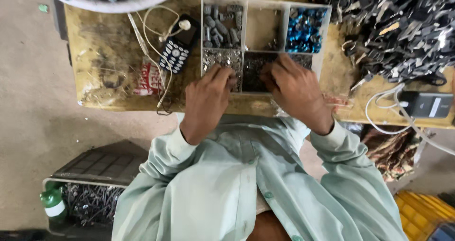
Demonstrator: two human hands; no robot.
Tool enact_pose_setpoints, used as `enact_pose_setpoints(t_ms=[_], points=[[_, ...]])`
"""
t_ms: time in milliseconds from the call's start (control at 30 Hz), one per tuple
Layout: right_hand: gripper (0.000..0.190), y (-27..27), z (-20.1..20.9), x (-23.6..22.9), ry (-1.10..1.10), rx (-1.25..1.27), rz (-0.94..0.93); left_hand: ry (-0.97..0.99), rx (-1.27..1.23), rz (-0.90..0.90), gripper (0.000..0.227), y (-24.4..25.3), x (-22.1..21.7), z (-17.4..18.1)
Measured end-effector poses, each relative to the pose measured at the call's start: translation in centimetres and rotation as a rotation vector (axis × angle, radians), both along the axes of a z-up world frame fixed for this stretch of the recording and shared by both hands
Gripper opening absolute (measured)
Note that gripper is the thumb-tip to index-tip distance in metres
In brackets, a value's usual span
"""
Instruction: The person assembles lock cylinders by hand, inserting small metal pins and springs into a cylindrical housing and then inserting a blue plastic component. The person handles the parts one at a time and places the assembled units into a compartmentalized tray.
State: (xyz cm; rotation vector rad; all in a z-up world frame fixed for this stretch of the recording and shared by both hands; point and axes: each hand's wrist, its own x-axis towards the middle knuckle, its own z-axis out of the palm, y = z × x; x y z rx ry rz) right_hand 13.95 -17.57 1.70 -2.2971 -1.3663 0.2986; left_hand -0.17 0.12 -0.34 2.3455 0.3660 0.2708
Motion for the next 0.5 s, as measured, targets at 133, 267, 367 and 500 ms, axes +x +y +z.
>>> enact_pose_setpoints(t_ms=[133, 267, 367, 500], points=[[0.012, -0.6, -1.0, 0.0, 0.104, 0.055, -0.027, -0.080, -0.068, 0.043, 0.014, 0.7, -0.4, 0.0], [0.015, -1.7, -2.0, 0.1, 0.217, 0.181, -0.060, -0.105, -0.155, 0.095, 0.023, 0.9, -0.3, -0.3], [0.006, -2.1, -2.3, -0.1, 0.605, 0.182, -0.284, -0.168, -0.153, 0.106, 0.022, 0.8, -0.3, -0.5], [0.013, -2.5, -2.1, -0.2, 1.027, 0.337, -0.357, -0.312, -0.320, 0.112, 0.015, -0.4, 0.4, 0.0]])
